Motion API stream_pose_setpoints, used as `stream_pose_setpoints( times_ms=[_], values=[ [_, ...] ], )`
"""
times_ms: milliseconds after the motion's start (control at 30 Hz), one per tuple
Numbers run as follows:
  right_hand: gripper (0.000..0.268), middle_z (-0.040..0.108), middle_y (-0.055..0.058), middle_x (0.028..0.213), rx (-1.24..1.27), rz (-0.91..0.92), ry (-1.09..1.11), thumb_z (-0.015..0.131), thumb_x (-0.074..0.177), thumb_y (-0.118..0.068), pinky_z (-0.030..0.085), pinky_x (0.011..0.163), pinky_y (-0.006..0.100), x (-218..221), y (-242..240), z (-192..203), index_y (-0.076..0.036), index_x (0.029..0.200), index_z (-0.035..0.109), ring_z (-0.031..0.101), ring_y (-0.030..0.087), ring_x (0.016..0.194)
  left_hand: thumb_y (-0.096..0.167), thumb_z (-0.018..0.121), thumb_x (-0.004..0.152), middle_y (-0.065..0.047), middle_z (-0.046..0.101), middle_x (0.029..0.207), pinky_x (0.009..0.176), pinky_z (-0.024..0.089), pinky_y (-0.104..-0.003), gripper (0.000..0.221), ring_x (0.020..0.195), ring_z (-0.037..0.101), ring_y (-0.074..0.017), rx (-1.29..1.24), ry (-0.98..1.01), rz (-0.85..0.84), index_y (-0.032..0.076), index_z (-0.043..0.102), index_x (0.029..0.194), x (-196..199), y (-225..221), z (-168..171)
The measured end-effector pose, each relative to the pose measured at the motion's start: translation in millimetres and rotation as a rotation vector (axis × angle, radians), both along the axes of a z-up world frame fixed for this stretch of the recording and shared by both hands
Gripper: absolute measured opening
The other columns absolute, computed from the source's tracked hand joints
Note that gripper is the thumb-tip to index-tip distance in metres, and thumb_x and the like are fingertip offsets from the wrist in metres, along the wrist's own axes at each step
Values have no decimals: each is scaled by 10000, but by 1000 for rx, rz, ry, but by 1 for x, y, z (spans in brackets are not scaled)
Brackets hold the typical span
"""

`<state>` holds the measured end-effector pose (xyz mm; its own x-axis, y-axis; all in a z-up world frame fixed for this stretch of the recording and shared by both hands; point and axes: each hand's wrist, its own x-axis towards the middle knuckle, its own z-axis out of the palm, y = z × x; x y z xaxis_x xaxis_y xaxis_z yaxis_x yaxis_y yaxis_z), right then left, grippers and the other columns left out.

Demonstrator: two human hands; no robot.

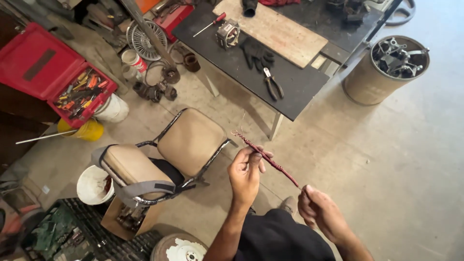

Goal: Inspecting a red wire harness by rotating it and checking the connectors at a workbench.

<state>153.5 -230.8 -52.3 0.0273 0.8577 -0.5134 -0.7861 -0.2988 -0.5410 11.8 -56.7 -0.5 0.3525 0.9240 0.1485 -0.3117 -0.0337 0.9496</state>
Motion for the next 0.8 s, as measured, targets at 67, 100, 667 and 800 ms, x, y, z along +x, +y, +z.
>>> stream_pose_setpoints(
  times_ms=[67, 100, 667, 800],
  values=[
    [371, 573, 119, 775, 99, -106, -761, 435, 1076, -308, 537, 421, 298, -5, -1, -7, 9, 956, 586, 588, 173, 617, 237, 602, 1029, -194, 791, 937, 644, 501, -221, 233, 586, 550, -74, -25, 42, 50, 8, 645, 1038, -1, -2, 4],
    [371, 573, 119, 775, 103, -105, -762, 435, 1076, -308, 537, 421, 298, -6, -4, -7, 9, 956, 586, 588, 173, 617, 237, 602, 1029, -194, 791, 937, 644, 501, -221, 233, 586, 550, -74, -23, 40, 52, 8, 645, 1038, -1, -2, 4],
    [248, 691, 29, 659, -63, 11, -1361, 535, 994, -299, 611, 484, 278, -12, 4, -17, -97, 950, 672, 653, 134, 523, 170, 560, 1049, -167, 770, 900, 747, 557, -252, 216, 617, 630, -100, -20, 37, 93, -36, 624, 1033, -4, 16, 0],
    [526, 688, -31, 612, 110, -1, -1572, 333, 1069, -312, 503, 515, 280, -18, 19, -3, -140, 710, 677, 632, 104, 481, 223, 560, 1049, -162, 778, 932, 731, 585, -265, 273, 643, 678, -114, -14, 69, 34, -35, 650, 1068, -9, 24, 4]
  ],
)
